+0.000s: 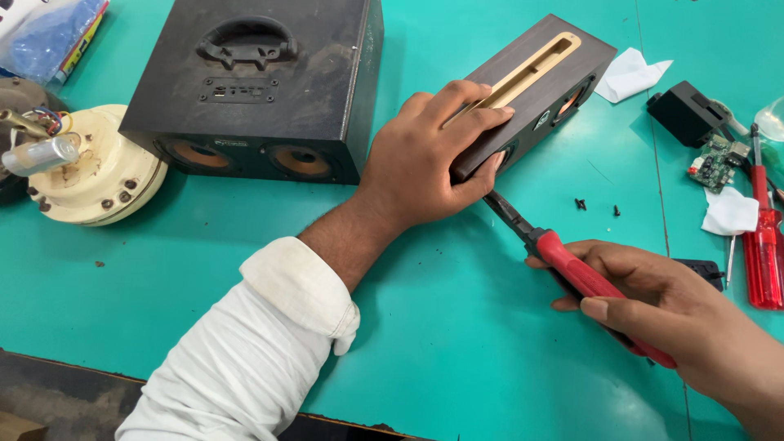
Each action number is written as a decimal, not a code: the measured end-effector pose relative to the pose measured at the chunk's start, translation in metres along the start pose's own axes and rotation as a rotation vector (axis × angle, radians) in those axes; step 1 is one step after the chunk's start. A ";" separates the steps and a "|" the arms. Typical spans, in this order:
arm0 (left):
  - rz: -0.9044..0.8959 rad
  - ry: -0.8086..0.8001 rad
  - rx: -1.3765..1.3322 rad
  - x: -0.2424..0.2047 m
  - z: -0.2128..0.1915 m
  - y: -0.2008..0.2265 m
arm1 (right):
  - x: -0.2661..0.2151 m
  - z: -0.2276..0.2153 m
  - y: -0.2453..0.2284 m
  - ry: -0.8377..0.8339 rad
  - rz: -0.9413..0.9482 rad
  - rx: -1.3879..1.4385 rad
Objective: The person uses pliers to pry the speaker grill from the wooden enclosure of a portable speaker, then removes the speakers by hand.
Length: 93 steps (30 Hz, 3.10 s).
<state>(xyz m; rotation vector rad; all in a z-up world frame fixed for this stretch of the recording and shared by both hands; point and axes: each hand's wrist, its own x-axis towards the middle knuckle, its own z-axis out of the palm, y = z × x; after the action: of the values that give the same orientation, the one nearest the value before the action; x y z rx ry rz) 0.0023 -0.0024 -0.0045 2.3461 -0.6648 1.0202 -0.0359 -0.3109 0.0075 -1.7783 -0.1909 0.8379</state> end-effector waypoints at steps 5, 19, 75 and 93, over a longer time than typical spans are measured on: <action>-0.010 0.022 -0.007 -0.001 0.000 -0.001 | -0.003 0.017 -0.012 0.076 0.210 -0.751; -0.009 0.015 -0.003 0.001 0.000 -0.004 | -0.014 0.012 -0.002 0.175 -0.385 -0.916; -0.061 0.052 -0.015 0.001 0.003 0.002 | 0.033 -0.057 -0.015 0.666 -0.180 -1.485; -0.152 0.091 -0.094 0.000 -0.002 0.036 | 0.054 0.057 -0.050 0.481 -0.543 -0.781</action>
<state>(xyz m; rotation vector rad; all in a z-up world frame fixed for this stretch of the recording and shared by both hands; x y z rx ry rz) -0.0210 -0.0286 0.0052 2.2178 -0.4810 0.9988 -0.0182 -0.2207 0.0200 -2.4171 -0.7139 -0.1053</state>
